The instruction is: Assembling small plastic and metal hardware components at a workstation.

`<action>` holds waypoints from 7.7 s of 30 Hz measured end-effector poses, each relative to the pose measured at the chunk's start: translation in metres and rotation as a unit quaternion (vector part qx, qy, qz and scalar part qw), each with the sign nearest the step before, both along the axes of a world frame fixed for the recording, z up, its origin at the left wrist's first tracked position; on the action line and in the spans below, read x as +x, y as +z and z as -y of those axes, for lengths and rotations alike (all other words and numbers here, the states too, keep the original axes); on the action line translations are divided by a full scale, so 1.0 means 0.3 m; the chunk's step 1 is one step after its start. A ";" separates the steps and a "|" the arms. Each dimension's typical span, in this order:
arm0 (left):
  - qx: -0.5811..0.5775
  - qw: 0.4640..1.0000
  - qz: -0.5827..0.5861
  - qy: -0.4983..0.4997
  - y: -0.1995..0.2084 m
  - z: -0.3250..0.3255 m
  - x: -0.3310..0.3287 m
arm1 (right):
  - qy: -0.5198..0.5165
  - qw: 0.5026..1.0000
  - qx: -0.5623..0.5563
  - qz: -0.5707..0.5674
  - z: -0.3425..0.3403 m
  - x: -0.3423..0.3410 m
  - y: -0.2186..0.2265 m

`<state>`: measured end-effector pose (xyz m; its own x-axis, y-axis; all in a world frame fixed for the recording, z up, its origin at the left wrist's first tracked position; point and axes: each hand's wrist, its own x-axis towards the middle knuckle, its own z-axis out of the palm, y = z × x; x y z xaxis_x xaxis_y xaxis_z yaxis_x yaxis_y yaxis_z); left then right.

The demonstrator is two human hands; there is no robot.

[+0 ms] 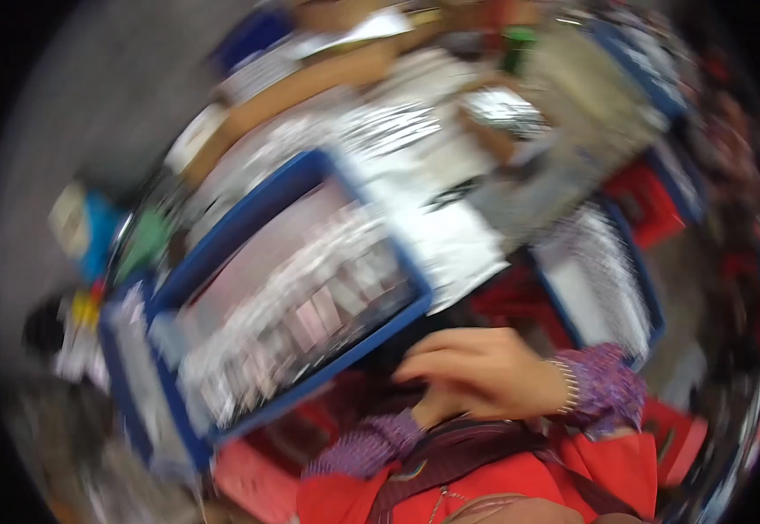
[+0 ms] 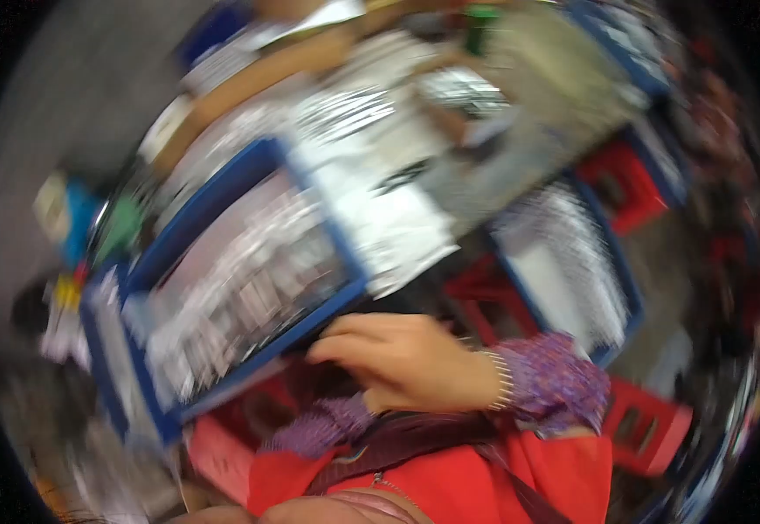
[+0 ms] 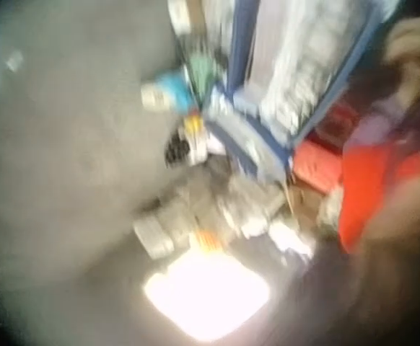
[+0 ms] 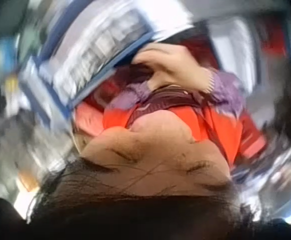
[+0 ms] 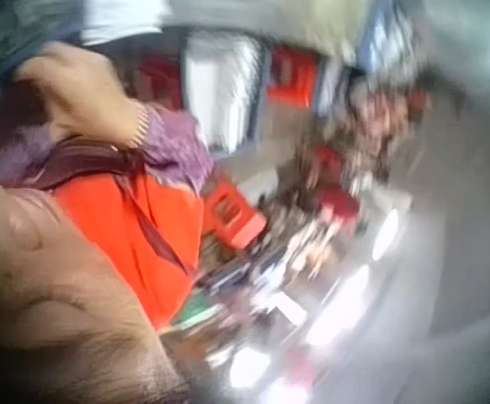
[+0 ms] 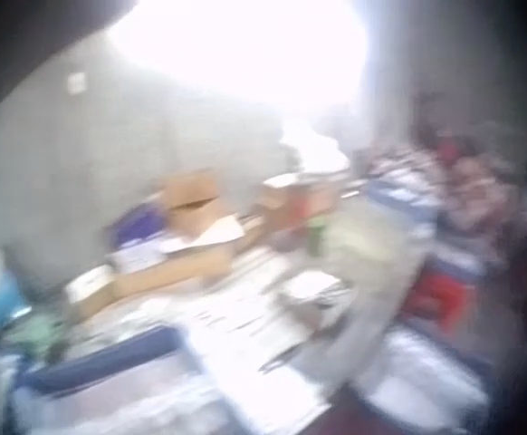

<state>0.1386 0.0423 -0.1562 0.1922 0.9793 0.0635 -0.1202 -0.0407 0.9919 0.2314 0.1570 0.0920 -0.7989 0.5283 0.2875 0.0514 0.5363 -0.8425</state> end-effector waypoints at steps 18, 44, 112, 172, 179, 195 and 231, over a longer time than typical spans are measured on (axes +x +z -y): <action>0.307 0.874 -0.368 -0.080 -0.009 0.019 -0.062 | -0.039 0.996 0.027 -0.075 0.085 0.002 -0.141; 0.409 0.847 -0.209 -0.268 -0.089 0.027 0.166 | -0.021 0.998 0.019 -0.057 0.119 0.012 -0.220; -0.136 0.924 -0.355 0.032 0.070 0.083 -0.416 | -0.137 0.847 -0.513 0.028 0.084 0.070 -0.779; -0.305 0.929 -0.201 0.054 0.274 0.044 -0.397 | -0.208 0.954 -0.137 0.167 0.134 -0.006 -0.797; -0.269 0.938 -0.216 0.038 0.284 0.035 -0.405 | -0.212 0.948 -0.189 0.146 0.124 -0.001 -0.785; -0.280 0.941 -0.187 0.037 0.289 0.051 -0.393 | -0.196 0.927 -0.281 0.150 0.117 0.009 -0.756; -0.227 0.947 -0.229 -0.002 0.266 0.029 -0.404 | -0.216 0.963 -0.125 0.105 0.134 0.001 -0.795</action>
<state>0.0174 0.0337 -0.0763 0.1024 0.8851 -0.4540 0.3269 0.4011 0.8557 0.2317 0.1169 -0.1463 -0.5166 0.8555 -0.0357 0.4078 0.2091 -0.8888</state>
